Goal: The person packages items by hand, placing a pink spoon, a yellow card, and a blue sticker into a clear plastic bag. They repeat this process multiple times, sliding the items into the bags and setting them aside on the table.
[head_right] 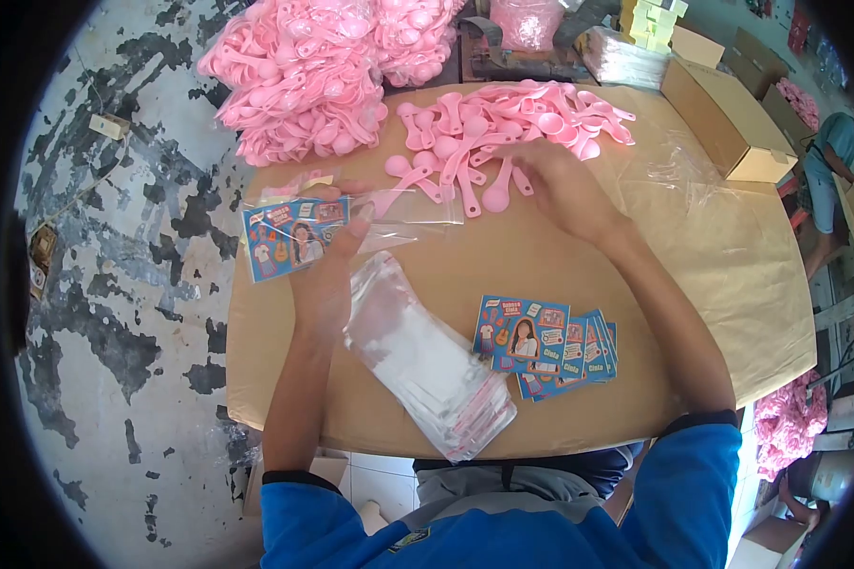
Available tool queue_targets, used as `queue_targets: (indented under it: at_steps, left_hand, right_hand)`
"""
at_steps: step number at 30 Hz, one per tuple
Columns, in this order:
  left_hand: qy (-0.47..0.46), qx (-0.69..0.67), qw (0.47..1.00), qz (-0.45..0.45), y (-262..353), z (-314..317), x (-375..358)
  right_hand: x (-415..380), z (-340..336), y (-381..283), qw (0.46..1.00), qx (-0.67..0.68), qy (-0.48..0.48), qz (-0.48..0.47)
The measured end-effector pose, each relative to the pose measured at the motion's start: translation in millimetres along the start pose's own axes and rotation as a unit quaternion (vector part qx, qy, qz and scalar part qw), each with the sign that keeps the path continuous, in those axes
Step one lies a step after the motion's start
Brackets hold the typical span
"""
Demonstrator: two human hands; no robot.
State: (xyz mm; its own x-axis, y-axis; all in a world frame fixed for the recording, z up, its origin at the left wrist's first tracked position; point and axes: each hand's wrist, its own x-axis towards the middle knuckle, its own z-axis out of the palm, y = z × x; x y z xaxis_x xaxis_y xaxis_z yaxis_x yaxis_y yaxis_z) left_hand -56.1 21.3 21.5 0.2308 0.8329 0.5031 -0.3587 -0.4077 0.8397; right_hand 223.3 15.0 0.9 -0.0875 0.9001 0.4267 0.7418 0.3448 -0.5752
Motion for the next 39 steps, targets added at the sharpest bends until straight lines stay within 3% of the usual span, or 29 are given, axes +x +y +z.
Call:
queue_targets:
  at_steps: [2, 5, 8, 11, 14, 17, 20, 23, 26, 28, 30, 31, 33, 35, 37, 39]
  left_hand:
    - [-0.006, -0.004, 1.0, -0.016, -1.5, 1.2, 0.0]
    - [-0.028, -0.034, 0.997, -0.057, -8.2, 3.3, -4.1]
    - [-0.041, -0.044, 0.996, -0.068, -14.8, -2.2, -3.4]
    - [-0.017, -0.099, 0.991, -0.092, -13.6, -3.1, -1.6]
    - [0.021, -0.165, 0.978, -0.125, -10.7, -6.2, 1.0]
    - [0.055, -0.229, 0.962, -0.14, -11.7, -12.1, 5.2]
    - [0.086, -0.259, 0.954, -0.124, -12.4, -14.1, 8.6]
    - [0.064, -0.277, 0.951, -0.125, -18.8, -14.3, 7.1]
    - [0.027, -0.297, 0.945, -0.136, -17.5, -1.9, -4.7]
    - [-0.012, -0.301, 0.944, -0.137, -11.2, 8.1, -12.2]
    - [-0.025, -0.304, 0.937, -0.168, -13.9, 11.2, -14.9]
    - [-0.031, -0.307, 0.933, -0.183, -16.1, 12.4, -16.0]
    - [-0.038, -0.336, 0.919, -0.203, -26.6, 14.2, -19.7]
    - [-0.039, -0.366, 0.905, -0.214, -27.4, 14.5, -19.7]
    - [-0.034, -0.396, 0.891, -0.219, -20.8, 15.2, -11.0]
    - [-0.025, -0.308, 0.928, -0.207, -27.4, 5.9, -3.3]
  right_hand:
    - [-5.5, 9.6, 5.5, 0.973, -0.214, -0.006, -0.092]
    - [-4.5, 31.2, 14.9, 0.932, -0.358, 0.002, -0.058]
    - [-5.5, 30.4, 13.3, 0.931, -0.361, -0.001, -0.058]
    - [-6.5, 17.2, 10.7, 0.905, -0.372, 0.064, -0.195]
    - [-0.8, -5.6, -13.5, 0.967, -0.232, -0.08, -0.061]
    - [3.3, -22.4, -40.4, 0.992, 0.065, -0.109, 0.007]
    - [2.1, -31.7, -56.7, 0.984, 0.138, -0.063, -0.09]
    - [-3.9, -30.4, -81.9, 0.984, 0.148, -0.057, -0.087]
    - [-9.7, -16.3, -97.4, 0.988, 0.127, -0.086, -0.023]
    - [-16.5, -11.8, -112.1, 0.963, 0.256, -0.083, -0.021]
    - [-16.3, -2.7, -117.1, 0.953, 0.291, -0.042, -0.073]
    - [-15.2, 6.9, -113.6, 0.958, 0.259, -0.001, -0.125]
    - [-15.1, 5.7, -113.4, 0.966, 0.213, 0.034, -0.142]
    - [-16.8, -24.3, -121.7, 0.979, 0.187, 0.023, -0.072]
    - [-17.5, -62.1, -129.7, 0.991, 0.095, 0.047, -0.077]
    - [-25.0, -90.5, -133.4, 0.994, 0.048, 0.084, -0.047]
